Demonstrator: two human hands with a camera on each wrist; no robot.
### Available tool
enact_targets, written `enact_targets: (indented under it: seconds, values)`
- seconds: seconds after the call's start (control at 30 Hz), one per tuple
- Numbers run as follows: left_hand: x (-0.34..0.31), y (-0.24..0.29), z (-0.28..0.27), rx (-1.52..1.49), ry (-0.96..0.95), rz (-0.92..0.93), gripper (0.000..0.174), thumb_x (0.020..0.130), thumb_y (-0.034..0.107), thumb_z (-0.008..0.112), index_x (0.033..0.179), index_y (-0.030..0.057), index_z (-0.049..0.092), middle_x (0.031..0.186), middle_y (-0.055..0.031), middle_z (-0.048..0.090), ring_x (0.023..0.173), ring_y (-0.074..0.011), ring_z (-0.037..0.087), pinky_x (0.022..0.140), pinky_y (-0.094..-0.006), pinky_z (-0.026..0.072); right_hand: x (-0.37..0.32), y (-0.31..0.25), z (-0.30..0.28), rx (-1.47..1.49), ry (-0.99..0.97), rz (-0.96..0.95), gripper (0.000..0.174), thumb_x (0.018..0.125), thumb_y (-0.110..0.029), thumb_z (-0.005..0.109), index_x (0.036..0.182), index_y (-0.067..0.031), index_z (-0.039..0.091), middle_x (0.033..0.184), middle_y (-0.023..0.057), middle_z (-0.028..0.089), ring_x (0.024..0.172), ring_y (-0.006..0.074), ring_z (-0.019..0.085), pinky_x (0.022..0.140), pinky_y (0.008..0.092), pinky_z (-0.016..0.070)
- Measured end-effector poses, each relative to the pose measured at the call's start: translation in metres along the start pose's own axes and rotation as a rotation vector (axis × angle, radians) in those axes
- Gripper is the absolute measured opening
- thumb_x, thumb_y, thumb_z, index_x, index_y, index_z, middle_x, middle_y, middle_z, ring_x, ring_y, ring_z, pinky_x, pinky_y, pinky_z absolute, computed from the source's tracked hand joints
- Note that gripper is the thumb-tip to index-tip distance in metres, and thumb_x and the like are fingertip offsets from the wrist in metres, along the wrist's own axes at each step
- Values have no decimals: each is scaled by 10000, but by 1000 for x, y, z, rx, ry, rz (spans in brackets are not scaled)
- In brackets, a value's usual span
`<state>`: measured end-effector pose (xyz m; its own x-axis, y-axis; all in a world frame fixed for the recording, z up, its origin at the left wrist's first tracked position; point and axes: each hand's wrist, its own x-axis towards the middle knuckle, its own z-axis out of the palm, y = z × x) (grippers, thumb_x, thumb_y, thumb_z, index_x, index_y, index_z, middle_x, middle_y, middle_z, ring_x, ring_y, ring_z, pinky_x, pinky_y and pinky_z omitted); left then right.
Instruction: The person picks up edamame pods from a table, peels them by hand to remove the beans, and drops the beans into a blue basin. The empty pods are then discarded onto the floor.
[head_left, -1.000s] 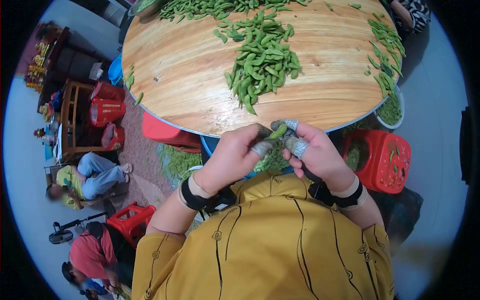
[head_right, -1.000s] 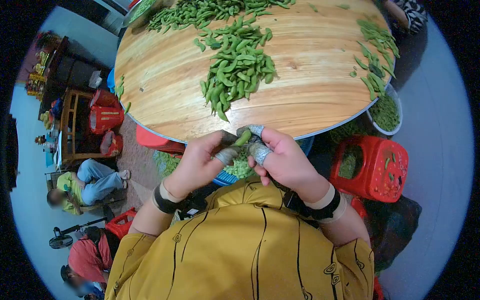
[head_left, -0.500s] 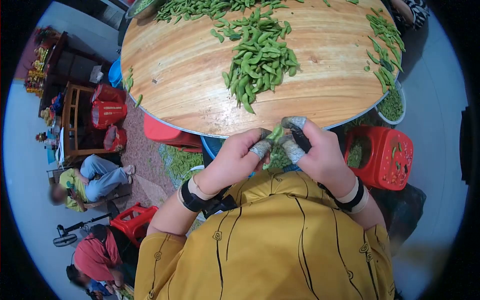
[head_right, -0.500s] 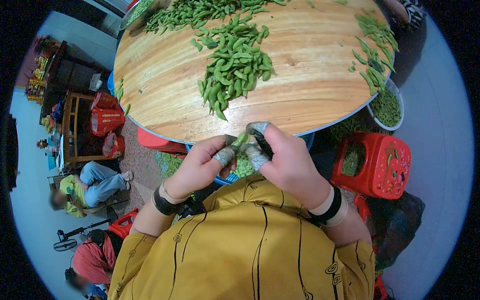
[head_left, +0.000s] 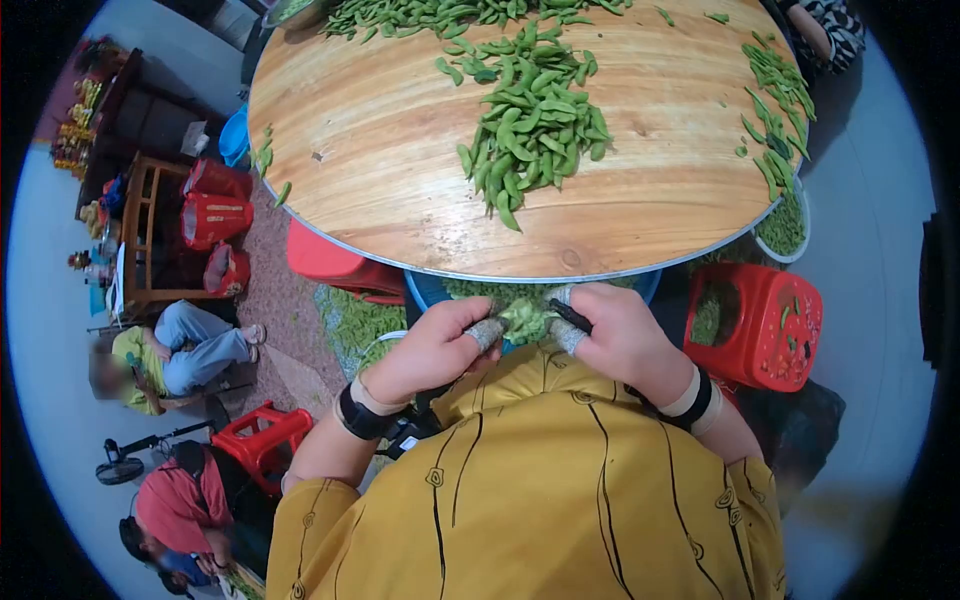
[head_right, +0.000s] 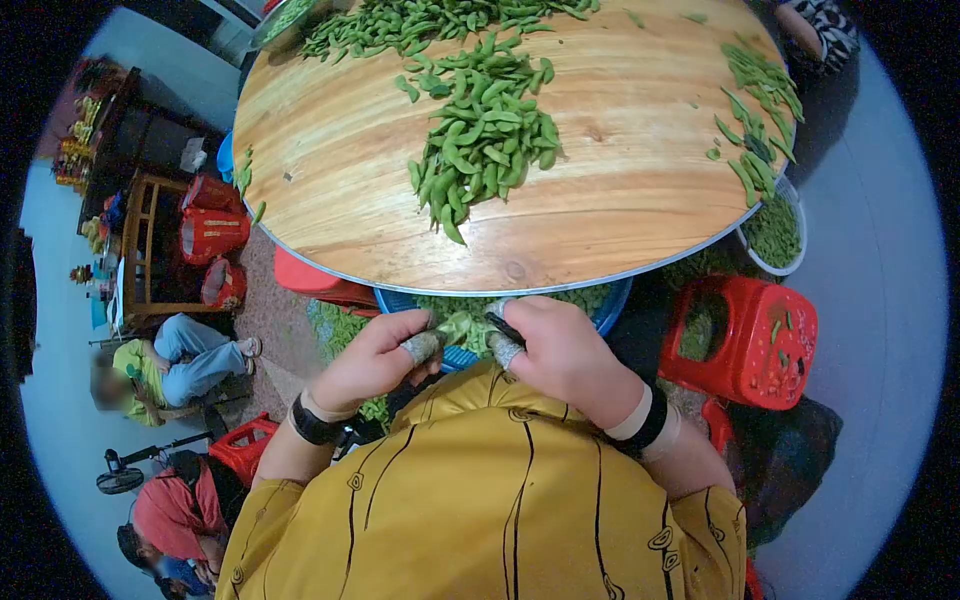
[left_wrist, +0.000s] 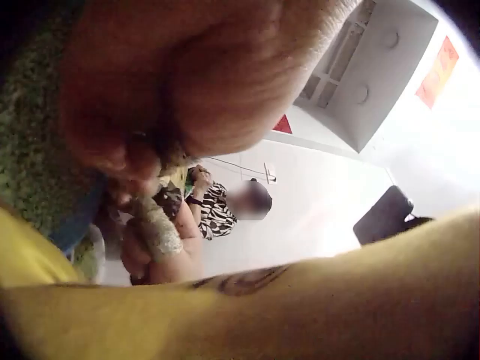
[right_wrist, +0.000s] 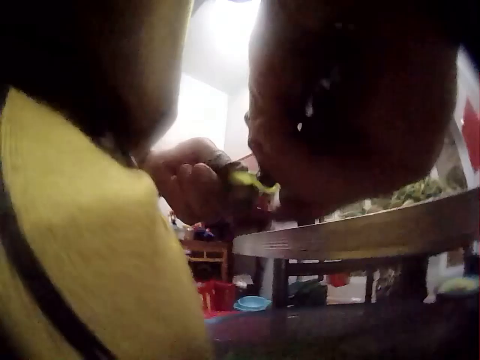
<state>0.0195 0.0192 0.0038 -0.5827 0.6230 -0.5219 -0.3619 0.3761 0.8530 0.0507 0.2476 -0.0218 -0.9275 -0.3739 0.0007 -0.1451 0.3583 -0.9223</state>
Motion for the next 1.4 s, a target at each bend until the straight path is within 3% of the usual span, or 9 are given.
enact_targets:
  seconds: [0.07,0.17,0.33,0.57,0.7,0.77,1.17,1.27,1.4]
  values:
    - [5,-2,8,254,189,82,92,885,52,467,901,-2,540,693,-83,583,592,-158,549,562,-301,449,-2,0,4,-338,146,-138,228,699,-94,659,865,-12,528,827,185,564,780,385,569,665,430,473]
    - [13,-7,16,267,69,261,88,879,32,466,920,-2,537,723,-35,571,658,-116,539,605,-271,454,-1,-4,5,-342,57,-105,266,675,-82,676,873,-16,511,837,176,552,802,385,567,677,444,475]
    - [22,-3,23,536,79,372,146,777,31,530,915,-13,507,807,-255,556,772,-438,550,658,-423,462,-2,-7,6,-435,24,-85,298,660,-78,689,870,-7,491,816,184,549,788,377,577,671,436,482]
    - [5,-20,3,739,16,291,154,761,53,532,904,-3,519,773,-246,563,763,-438,567,644,-455,462,-5,1,3,-532,-68,-29,219,731,-163,664,865,-25,559,783,172,556,743,373,570,633,432,469]
    - [-39,-70,-31,1247,89,-46,196,692,75,569,874,17,609,759,-189,618,734,-360,618,650,-437,507,9,-13,-28,-391,-149,-140,195,750,-187,646,842,-38,561,742,182,584,728,381,592,633,449,481]
    - [-53,-82,-40,1404,43,-118,193,723,123,593,892,30,610,771,-175,618,736,-341,621,653,-429,514,28,-22,-45,-461,87,-19,199,771,-190,636,843,-18,564,724,208,599,705,400,591,620,463,479]
    - [27,14,-10,583,317,632,193,858,111,556,1001,-6,612,813,-174,629,743,-300,633,662,-358,491,103,-6,-61,-789,343,-97,170,707,-106,661,784,-1,550,710,217,600,680,404,591,616,471,480]
    - [42,38,-5,318,245,339,191,885,66,512,1021,-22,614,859,-141,666,771,-192,658,675,-313,505,87,-13,-53,-557,431,-10,177,702,-105,665,768,0,537,698,209,592,679,402,586,627,469,480]
    - [67,33,4,102,232,376,202,900,31,468,1035,-46,598,895,-100,671,817,-137,650,688,-285,522,99,-6,-50,-584,486,-57,166,709,-89,652,800,-8,539,714,202,582,707,393,579,638,463,470]
